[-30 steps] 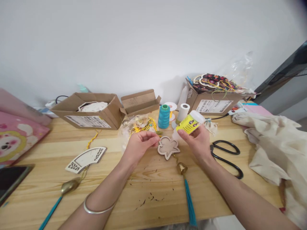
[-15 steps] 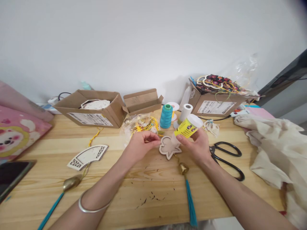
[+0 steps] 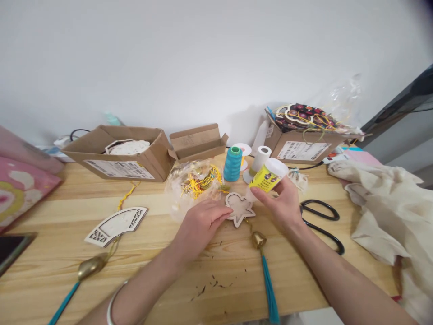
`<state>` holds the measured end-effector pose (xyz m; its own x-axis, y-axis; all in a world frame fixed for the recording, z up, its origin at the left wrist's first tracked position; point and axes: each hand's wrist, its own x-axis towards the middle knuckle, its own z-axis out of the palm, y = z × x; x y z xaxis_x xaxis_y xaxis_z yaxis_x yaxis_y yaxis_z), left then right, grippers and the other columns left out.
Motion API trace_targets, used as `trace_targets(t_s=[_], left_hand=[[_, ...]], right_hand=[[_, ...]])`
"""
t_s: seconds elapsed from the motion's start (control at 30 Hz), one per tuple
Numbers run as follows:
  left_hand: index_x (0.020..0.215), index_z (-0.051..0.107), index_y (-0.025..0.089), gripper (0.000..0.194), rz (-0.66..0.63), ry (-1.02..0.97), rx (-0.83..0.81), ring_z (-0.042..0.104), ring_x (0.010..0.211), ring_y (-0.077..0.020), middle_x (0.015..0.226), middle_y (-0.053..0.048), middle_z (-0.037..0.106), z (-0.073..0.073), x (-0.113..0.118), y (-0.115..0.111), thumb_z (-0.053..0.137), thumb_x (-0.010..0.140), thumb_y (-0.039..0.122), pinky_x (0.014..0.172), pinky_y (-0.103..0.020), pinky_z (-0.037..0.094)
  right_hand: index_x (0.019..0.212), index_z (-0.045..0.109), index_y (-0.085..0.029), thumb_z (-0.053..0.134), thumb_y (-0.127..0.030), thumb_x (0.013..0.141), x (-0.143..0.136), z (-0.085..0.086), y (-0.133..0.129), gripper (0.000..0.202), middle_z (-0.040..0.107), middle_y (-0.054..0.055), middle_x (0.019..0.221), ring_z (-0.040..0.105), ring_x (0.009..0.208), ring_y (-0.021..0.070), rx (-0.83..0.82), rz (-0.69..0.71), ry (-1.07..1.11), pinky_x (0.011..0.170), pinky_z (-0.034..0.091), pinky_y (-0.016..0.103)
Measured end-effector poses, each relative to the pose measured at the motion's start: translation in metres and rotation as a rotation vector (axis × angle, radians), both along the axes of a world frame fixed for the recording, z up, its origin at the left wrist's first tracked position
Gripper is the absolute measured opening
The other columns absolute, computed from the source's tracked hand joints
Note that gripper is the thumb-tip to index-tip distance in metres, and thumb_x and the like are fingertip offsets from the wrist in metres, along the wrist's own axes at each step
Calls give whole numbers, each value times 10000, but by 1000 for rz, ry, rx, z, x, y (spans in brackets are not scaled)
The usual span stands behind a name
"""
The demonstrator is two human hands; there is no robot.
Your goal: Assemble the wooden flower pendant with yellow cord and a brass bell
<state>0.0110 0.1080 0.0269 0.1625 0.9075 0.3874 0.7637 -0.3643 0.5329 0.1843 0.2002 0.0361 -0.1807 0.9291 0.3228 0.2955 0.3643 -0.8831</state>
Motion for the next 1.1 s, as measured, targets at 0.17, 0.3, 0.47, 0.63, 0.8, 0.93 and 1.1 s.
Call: trace_targets(t_s=[0.17,0.3,0.47,0.63,0.8,0.93,1.1], left_hand=[[859,662,199,154,-16,-50,-26,611,725,-124,777,0,689,2,1,-2,517,808,204,664,-237,485],[873,667,221,158,-4,-74,-95,617,726,-120,786,12,693,0,0,-2,527,801,210,666,-229,484],[877,670,236,166,-7,-71,-172,621,731,-126,800,21,699,0,1,-1,520,806,228,667,-232,477],[884,672,255,177,-15,-69,-208,621,744,-125,816,30,698,-2,2,0,510,813,248,670,-224,461],[888,673,267,186,-11,-65,-233,622,731,-123,816,36,700,-6,0,0,502,817,278,667,-224,451],[882,678,263,186,6,-62,-247,625,730,-132,811,32,703,-6,1,1,505,814,278,669,-235,455],[869,682,252,182,13,-56,-246,626,738,-142,813,25,704,-4,2,1,511,809,264,687,-253,464]], right_hand=[[828,553,-176,702,-360,598,0,-2,1,331,657,46,759,623,668,204,20,56,31,610,507,339],[815,552,-179,704,-354,595,0,-3,0,319,655,46,758,621,666,204,52,69,35,592,505,331],[807,556,-183,707,-353,596,1,-6,-1,310,645,43,753,618,701,216,90,75,-18,623,500,345],[806,555,-183,702,-360,597,0,-5,-3,311,641,40,738,614,711,219,111,82,-40,618,500,343],[803,557,-180,698,-374,596,1,-4,-4,317,637,45,740,612,722,223,117,95,-78,625,498,344],[811,559,-181,696,-374,601,4,-6,-3,316,638,48,766,608,741,225,145,104,-106,646,495,347],[808,567,-183,705,-368,594,3,-5,-2,315,649,50,774,611,727,220,117,124,-77,637,498,342]])
